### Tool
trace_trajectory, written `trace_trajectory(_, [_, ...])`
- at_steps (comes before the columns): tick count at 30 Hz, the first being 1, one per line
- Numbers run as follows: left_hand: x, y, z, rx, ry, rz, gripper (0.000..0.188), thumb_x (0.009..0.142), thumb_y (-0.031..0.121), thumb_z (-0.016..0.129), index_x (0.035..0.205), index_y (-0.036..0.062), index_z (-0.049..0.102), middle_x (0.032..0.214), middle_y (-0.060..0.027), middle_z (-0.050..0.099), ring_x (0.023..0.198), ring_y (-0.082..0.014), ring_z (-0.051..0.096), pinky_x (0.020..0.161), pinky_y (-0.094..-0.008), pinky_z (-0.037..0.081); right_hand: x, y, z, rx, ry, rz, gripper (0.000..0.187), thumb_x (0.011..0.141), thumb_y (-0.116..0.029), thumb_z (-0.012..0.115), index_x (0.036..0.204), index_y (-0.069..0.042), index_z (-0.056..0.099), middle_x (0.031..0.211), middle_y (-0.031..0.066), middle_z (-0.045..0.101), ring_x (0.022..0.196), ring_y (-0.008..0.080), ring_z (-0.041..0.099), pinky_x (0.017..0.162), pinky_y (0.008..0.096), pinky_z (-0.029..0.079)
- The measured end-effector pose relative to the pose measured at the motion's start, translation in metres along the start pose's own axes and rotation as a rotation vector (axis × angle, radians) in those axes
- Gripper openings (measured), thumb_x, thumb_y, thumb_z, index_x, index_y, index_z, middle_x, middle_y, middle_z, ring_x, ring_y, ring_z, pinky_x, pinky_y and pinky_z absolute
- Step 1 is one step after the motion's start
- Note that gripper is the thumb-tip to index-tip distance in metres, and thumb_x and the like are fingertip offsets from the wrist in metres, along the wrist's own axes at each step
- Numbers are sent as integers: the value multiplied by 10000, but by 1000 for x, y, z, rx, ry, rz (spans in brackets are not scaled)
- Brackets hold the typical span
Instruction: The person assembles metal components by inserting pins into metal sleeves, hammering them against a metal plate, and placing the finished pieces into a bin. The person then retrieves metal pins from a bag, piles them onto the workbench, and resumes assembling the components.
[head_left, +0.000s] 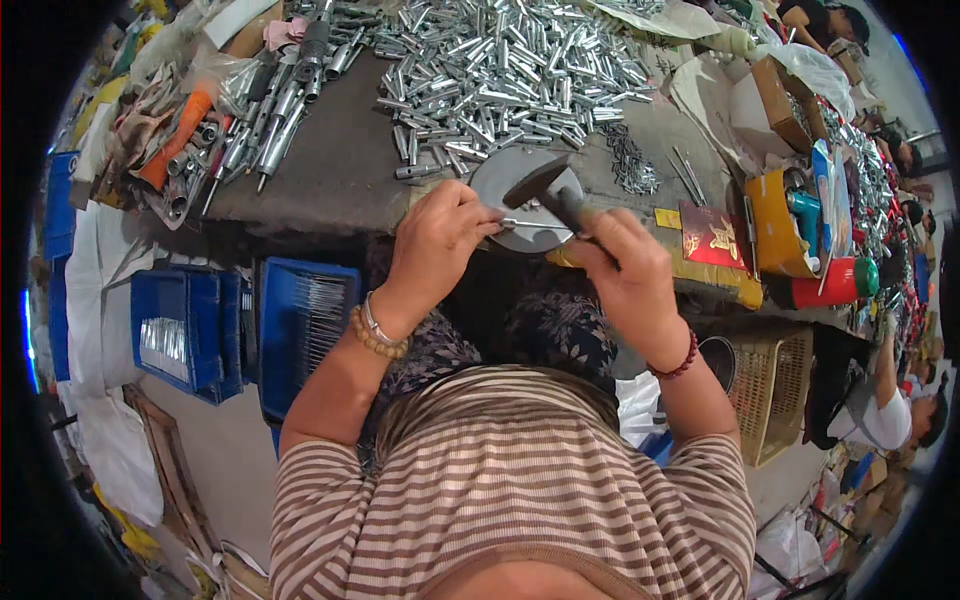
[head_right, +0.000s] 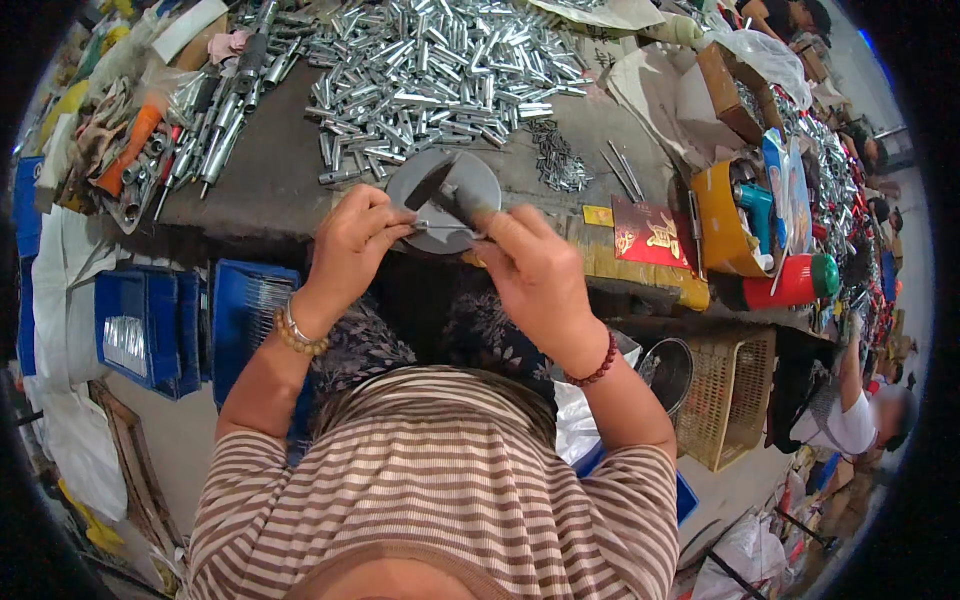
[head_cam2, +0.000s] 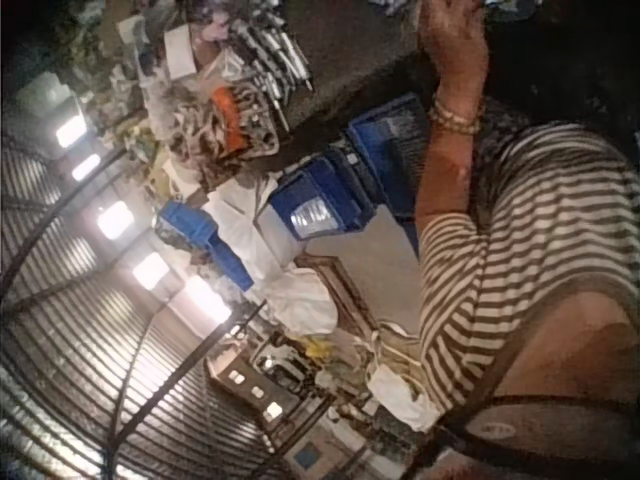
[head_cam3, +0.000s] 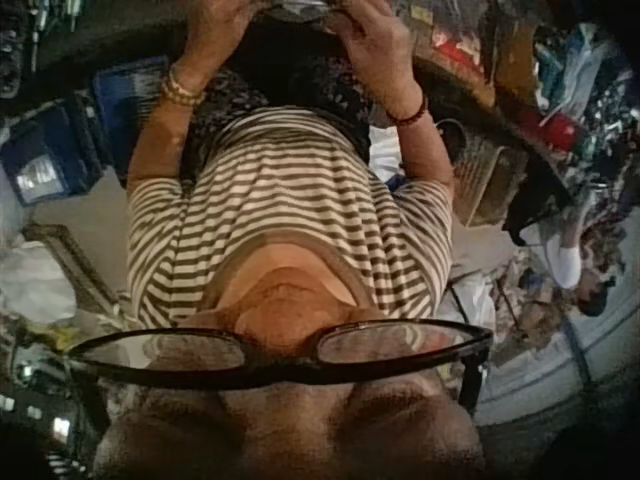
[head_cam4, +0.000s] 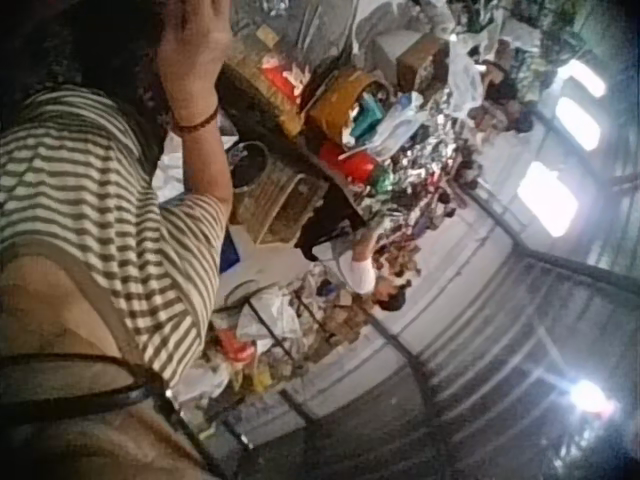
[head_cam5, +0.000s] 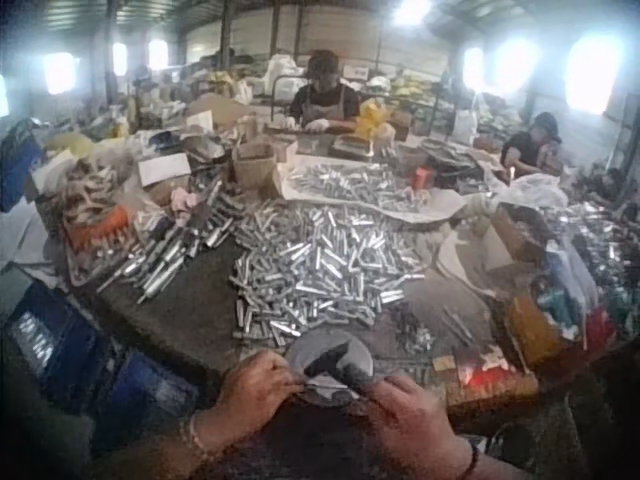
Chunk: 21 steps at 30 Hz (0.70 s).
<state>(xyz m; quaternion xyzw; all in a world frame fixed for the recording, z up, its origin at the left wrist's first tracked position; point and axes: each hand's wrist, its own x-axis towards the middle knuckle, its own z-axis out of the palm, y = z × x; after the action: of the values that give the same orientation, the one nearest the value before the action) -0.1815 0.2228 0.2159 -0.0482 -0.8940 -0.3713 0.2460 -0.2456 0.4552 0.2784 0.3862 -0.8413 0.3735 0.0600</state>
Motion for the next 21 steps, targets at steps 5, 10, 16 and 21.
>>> trace_trajectory(5, [2,-1,-1,-17,-39,-27,147,831,60,766,978,67,758,912,-72,581,824,-248,612,722,-356,499,14,11,-1,40,97,-10,311,858,-21,709,1167,-30,674,903,157,640,772,363,654,677,414,519])
trace_trajectory(10, [2,-2,-2,-20,-30,-27,119,831,138,777,948,119,766,886,-43,591,840,-254,626,736,-389,509,23,29,1,-243,9,-91,293,831,-74,736,1118,-56,677,857,150,617,779,362,642,672,444,512])
trace_trajectory(16, [-1,2,-2,-24,0,-23,167,821,98,778,987,111,768,902,-49,594,850,-250,617,758,-386,511,-6,6,15,-241,-88,-69,188,804,-114,757,892,-47,605,823,141,603,793,360,636,674,469,504])
trace_trajectory(21, [-21,17,9,-72,161,-105,274,902,44,716,1175,68,718,953,-44,656,760,-141,596,647,-291,487,-20,-2,15,188,-318,311,208,827,-100,741,960,8,623,744,159,659,666,348,650,608,424,496])
